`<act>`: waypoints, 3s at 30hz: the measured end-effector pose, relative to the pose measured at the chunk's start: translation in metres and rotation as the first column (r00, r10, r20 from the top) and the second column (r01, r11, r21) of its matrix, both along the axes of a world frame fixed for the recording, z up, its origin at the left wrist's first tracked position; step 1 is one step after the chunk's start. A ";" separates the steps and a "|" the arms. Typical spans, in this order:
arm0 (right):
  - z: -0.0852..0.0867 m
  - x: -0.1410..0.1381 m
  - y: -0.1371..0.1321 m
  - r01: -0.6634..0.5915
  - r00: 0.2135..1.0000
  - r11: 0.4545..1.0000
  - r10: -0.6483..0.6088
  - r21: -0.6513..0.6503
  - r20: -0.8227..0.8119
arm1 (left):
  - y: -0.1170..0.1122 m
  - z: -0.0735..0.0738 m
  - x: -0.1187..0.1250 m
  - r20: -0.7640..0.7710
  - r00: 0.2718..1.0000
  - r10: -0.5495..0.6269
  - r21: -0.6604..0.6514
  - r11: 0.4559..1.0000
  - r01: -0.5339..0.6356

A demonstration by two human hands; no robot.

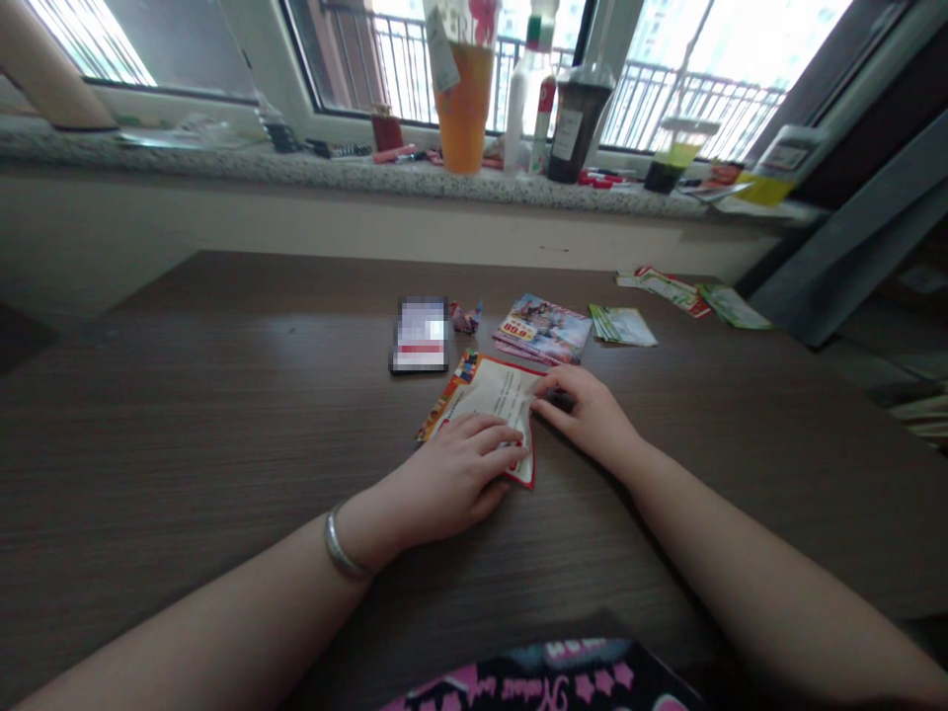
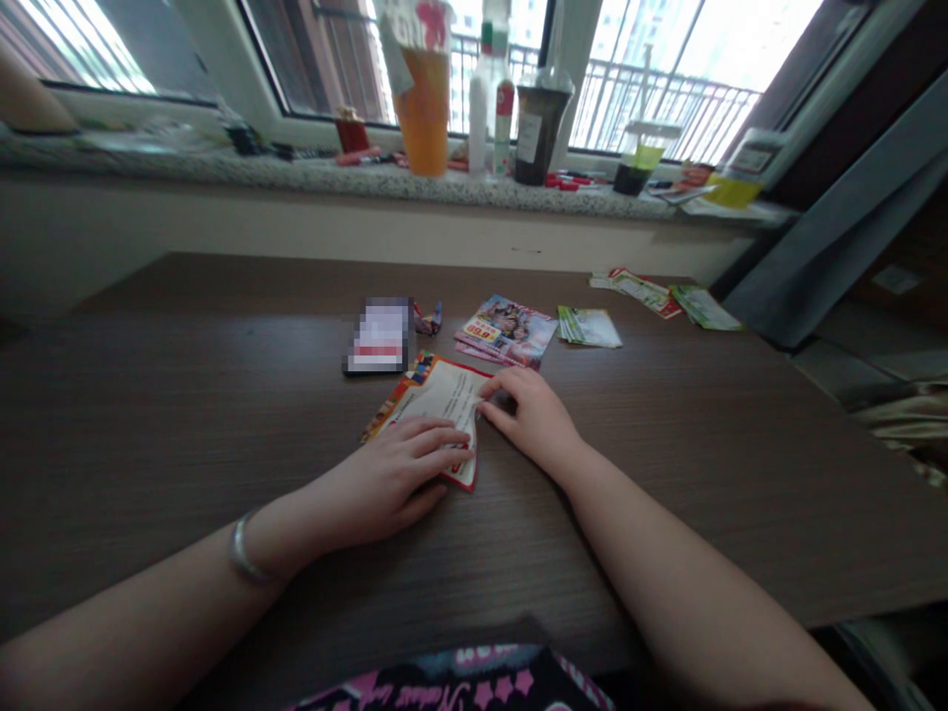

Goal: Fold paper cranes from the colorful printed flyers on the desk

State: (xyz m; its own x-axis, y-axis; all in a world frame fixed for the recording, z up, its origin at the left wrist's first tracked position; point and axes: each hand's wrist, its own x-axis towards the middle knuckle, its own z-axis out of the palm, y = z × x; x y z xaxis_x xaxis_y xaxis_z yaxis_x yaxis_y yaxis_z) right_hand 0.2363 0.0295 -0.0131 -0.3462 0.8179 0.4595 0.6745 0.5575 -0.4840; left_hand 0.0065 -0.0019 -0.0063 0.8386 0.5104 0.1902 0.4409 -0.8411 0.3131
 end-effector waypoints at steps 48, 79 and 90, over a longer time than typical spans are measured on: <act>-0.004 -0.011 -0.009 0.154 0.974 0.954 -0.189 -0.257 -0.121 | 0.001 0.002 -0.002 -0.058 0.998 0.036 0.021 0.999 -0.035; -0.012 -0.003 0.001 0.115 0.920 0.923 -0.239 -0.367 -0.312 | 0.000 0.003 -0.002 -0.039 0.999 0.003 -0.003 1.000 -0.003; -0.005 -0.007 -0.002 0.033 0.916 0.914 -0.189 -0.404 -0.354 | -0.002 0.002 -0.002 -0.063 0.993 0.100 0.015 0.995 -0.099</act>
State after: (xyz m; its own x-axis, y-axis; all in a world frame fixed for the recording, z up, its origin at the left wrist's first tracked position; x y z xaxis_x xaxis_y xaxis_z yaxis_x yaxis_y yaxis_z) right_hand 0.2291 0.0275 -0.0181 -0.1066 0.9780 0.1793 0.4424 0.2081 -0.8723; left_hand 0.0045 -0.0035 -0.0040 0.7943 0.5900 0.1451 0.5413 -0.7956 0.2721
